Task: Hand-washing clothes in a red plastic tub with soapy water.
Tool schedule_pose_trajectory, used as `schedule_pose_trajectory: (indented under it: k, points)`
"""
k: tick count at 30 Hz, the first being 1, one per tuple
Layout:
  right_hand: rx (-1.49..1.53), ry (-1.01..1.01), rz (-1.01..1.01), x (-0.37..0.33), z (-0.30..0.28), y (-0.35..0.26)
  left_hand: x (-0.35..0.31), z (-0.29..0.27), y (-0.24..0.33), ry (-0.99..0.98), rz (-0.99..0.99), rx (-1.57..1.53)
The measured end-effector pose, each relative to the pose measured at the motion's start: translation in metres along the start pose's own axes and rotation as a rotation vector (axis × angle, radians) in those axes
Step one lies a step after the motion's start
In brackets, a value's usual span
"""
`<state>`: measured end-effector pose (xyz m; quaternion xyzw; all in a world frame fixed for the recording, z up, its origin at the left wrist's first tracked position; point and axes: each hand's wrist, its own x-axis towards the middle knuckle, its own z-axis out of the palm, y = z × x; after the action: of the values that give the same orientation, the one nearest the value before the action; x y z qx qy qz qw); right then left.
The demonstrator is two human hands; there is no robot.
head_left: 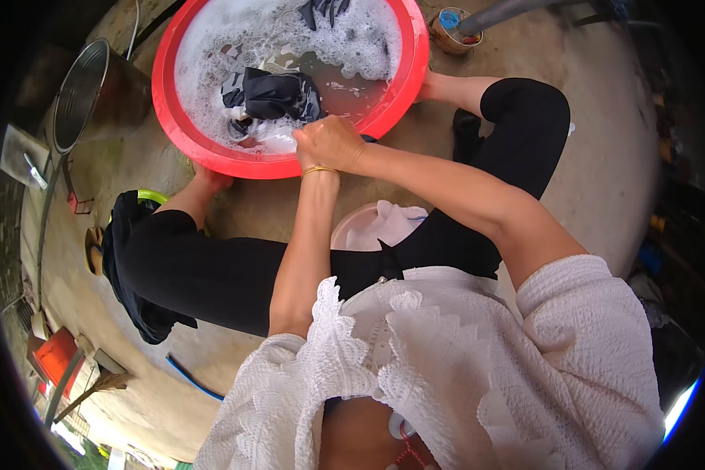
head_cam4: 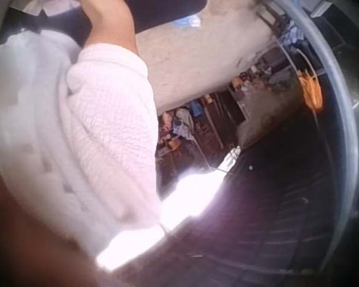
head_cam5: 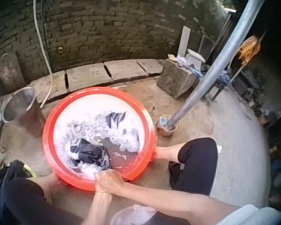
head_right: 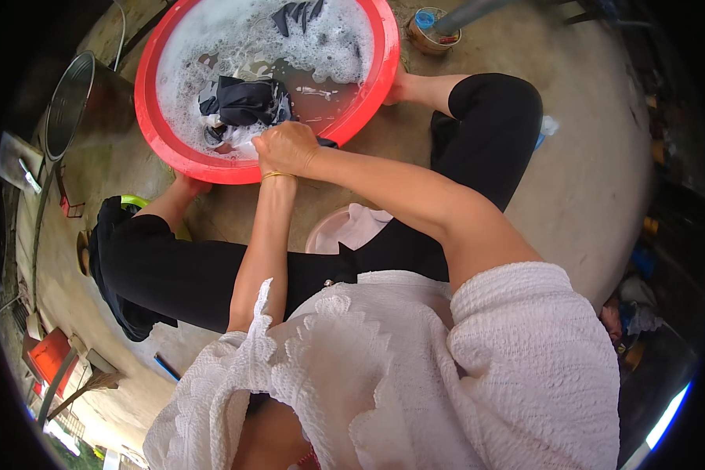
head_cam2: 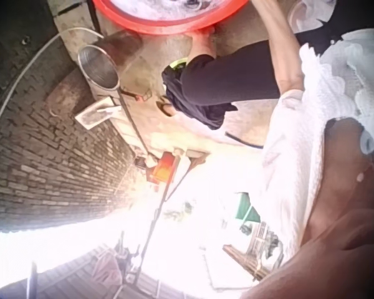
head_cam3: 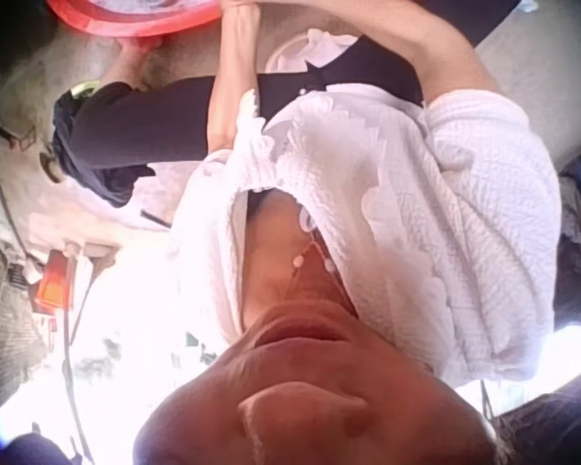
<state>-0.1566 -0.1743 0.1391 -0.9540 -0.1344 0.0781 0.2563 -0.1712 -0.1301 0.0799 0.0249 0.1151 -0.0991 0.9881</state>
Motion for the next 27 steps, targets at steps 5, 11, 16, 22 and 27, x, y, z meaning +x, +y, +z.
schedule_pose_trajectory:
  k: [5,11,16,22,27]
  points:
    - [-0.046,0.063,0.166,0.019,-0.010,0.044,0.003,0.014,-0.008,0.544,-0.234,0.193]
    - [-0.121,-0.084,-0.326,-0.011,0.005,-0.022,-0.007,-0.078,0.035,-0.321,-0.036,0.037]
    - [-0.055,0.100,0.233,0.024,-0.022,0.043,-0.004,0.028,-0.014,0.559,-0.268,0.120]
    - [-0.053,-0.125,-0.103,-0.003,-0.017,-0.033,-0.012,-0.062,0.046,-0.172,-0.243,-0.019]
    - [-0.204,-0.005,0.127,0.027,-0.028,0.065,0.002,0.043,-0.008,0.528,-0.205,0.234]
